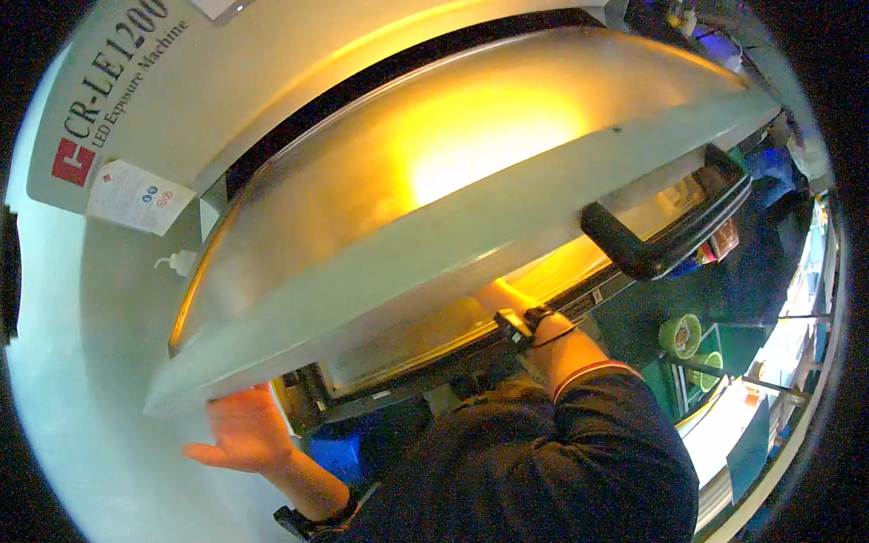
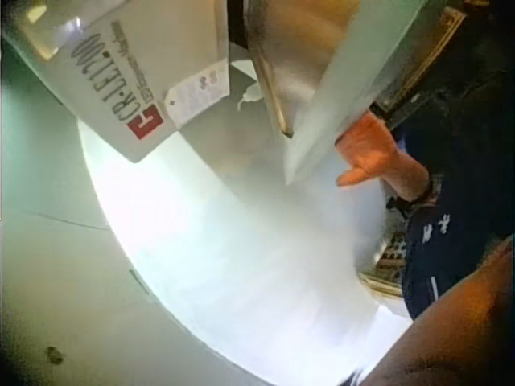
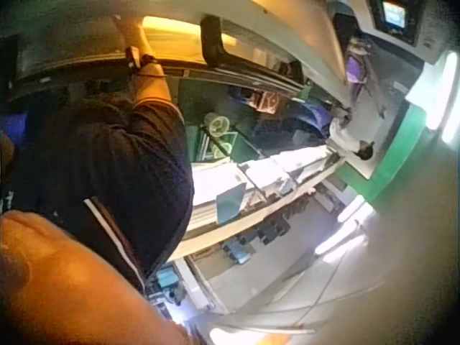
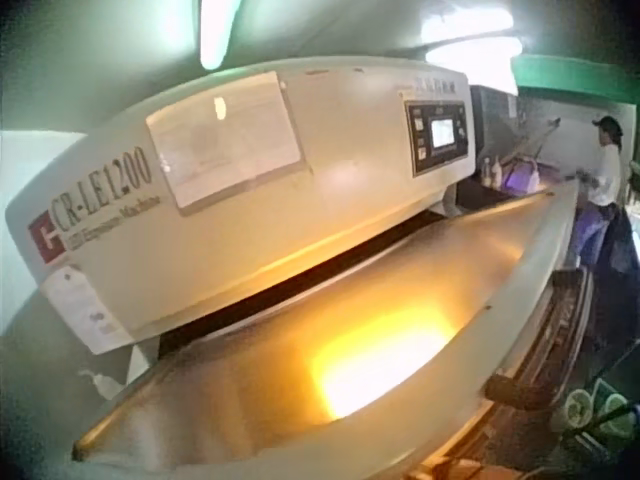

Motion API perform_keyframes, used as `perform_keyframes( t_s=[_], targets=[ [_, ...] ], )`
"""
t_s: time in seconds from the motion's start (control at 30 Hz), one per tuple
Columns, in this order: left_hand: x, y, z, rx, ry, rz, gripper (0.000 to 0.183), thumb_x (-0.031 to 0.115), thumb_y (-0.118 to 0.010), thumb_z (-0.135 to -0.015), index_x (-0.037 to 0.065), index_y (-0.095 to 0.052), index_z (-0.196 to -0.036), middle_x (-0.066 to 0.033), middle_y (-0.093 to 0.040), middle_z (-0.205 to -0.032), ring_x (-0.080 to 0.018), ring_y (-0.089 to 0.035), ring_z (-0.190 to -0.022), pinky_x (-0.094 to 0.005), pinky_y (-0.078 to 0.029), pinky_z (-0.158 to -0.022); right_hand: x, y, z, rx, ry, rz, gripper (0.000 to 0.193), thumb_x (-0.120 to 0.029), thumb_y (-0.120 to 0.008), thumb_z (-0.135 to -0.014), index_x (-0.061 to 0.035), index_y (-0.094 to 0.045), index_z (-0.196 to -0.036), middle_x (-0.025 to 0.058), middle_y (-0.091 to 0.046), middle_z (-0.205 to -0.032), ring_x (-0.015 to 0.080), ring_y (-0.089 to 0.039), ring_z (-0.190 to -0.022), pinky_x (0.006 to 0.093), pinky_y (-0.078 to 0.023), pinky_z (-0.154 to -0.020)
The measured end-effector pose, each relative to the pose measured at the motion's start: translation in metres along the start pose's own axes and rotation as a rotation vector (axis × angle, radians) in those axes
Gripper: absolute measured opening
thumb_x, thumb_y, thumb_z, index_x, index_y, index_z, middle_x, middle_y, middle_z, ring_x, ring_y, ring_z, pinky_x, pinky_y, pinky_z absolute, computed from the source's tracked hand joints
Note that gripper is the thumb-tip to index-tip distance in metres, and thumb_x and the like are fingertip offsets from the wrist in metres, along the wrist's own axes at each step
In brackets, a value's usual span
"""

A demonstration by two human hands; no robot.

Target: Operating an LED exposure machine to process printed circuit board panels and film masks.

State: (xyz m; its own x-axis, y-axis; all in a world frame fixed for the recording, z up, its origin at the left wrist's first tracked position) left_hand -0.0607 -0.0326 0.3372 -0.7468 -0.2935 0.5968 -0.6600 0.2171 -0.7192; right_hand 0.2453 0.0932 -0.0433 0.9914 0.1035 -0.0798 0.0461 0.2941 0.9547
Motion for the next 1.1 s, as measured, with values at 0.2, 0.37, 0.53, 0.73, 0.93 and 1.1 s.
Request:
perform_keyframes(
  t_s=[0.2, 0.37, 0.53, 0.73, 0.93, 1.1],
  targets=[
    [0.012, -0.025, -0.040, 0.149, -0.113, -0.119, 0.103, 0.069, -0.056, -0.083, -0.002, -0.023, -0.150, -0.0229, -0.026, -0.156, -0.0409, -0.022, -0.144, -0.0604, -0.015, -0.117, 0.108, 0.010, 0.032, 0.496, -0.131, -0.351, 0.071, -0.055, -0.059, -0.088, -0.0085, -0.046, -0.140, 0.0164, -0.046, -0.146, 0.0382, -0.045, -0.130, 0.0512, -0.032, -0.111],
    [0.011, -0.048, -0.064, 0.357, -0.189, -0.238, 0.096, 0.064, -0.053, -0.087, -0.005, -0.025, -0.148, -0.0262, -0.026, -0.153, -0.0425, -0.022, -0.143, -0.0591, -0.015, -0.118, 0.119, 0.056, 0.069, 0.341, -0.467, -0.263, 0.077, -0.047, -0.080, -0.072, -0.0041, -0.049, -0.127, 0.0155, -0.054, -0.125, 0.0321, -0.051, -0.120, 0.0458, -0.045, -0.099],
    [0.008, -0.076, -0.069, 0.338, -0.173, -0.112, 0.088, 0.057, -0.053, -0.089, -0.007, -0.029, -0.145, -0.0285, -0.029, -0.151, -0.0438, -0.024, -0.143, -0.0609, -0.015, -0.118, 0.133, 0.055, 0.065, -0.025, -0.745, -0.453, 0.092, -0.052, -0.086, -0.062, -0.0020, -0.046, -0.128, 0.0210, -0.049, -0.137, 0.0346, -0.047, -0.129, 0.0462, -0.044, -0.101],
    [0.006, -0.026, -0.066, -0.127, 0.002, 0.121, 0.078, 0.049, -0.053, -0.091, -0.001, -0.032, -0.147, -0.0271, -0.035, -0.150, -0.0471, -0.028, -0.141, -0.0655, -0.014, -0.117, 0.129, 0.038, 0.095, -0.107, -0.915, -0.504, 0.096, -0.051, -0.088, -0.058, -0.0024, -0.046, -0.129, 0.0170, -0.056, -0.130, 0.0325, -0.053, -0.124, 0.0426, -0.049, -0.096],
    [0.001, 0.017, -0.043, -0.144, 0.045, -0.109, 0.083, 0.047, -0.060, -0.089, 0.007, -0.023, -0.152, -0.0142, -0.019, -0.161, -0.0389, -0.030, -0.142, -0.0592, -0.027, -0.114, 0.079, 0.029, 0.124, 0.067, -1.094, -0.578, 0.074, -0.047, -0.088, -0.057, -0.0060, -0.062, -0.112, 0.0111, -0.065, -0.118, 0.0250, -0.065, -0.108, 0.0347, -0.054, -0.087],
    [-0.042, 0.098, 0.014, -0.030, 0.426, -0.344, 0.075, 0.035, -0.059, -0.092, 0.007, -0.025, -0.152, -0.0114, -0.027, -0.158, -0.0331, -0.037, -0.139, -0.0491, -0.038, -0.107, 0.066, 0.009, 0.129, -0.064, -0.916, -0.905, 0.059, -0.044, -0.085, -0.061, -0.0022, -0.069, -0.099, 0.0072, -0.073, -0.092, 0.0204, -0.070, -0.077, 0.0310, -0.056, -0.070]
  ],
)
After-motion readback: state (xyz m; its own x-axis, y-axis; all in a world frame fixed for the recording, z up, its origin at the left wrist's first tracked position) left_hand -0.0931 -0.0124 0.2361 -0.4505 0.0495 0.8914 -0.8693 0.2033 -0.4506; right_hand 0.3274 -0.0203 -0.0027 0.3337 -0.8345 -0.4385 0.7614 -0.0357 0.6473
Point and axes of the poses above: each hand's wrist, its own z-axis away from the middle knuckle, its own y-axis out of the back of the hand, x = y × z, the point moved 3 cm from there along -z, towards the middle knuckle
